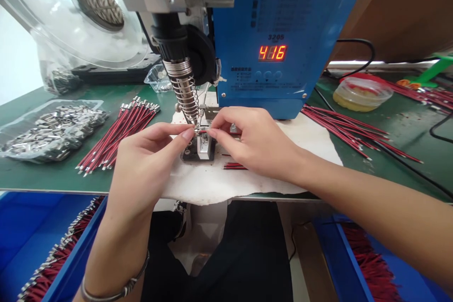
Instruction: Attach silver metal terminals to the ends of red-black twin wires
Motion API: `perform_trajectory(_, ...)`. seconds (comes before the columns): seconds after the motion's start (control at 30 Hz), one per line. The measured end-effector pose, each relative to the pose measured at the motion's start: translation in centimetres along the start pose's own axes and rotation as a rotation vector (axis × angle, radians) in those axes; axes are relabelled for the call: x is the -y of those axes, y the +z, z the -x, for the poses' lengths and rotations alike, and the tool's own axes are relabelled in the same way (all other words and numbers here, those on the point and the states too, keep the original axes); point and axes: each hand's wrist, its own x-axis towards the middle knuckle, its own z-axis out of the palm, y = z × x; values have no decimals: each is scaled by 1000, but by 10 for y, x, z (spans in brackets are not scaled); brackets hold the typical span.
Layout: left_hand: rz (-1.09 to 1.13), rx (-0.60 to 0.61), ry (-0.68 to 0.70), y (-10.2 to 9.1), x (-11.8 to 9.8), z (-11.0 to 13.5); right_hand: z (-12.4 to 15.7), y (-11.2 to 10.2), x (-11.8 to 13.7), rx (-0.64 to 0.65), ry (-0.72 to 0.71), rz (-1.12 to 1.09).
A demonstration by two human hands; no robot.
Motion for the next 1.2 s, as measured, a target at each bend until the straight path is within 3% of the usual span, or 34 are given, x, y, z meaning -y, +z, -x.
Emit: perform_trajectory(1.2,-30,13,-1,-1,0,0,1,0,-1,-4,-14,19)
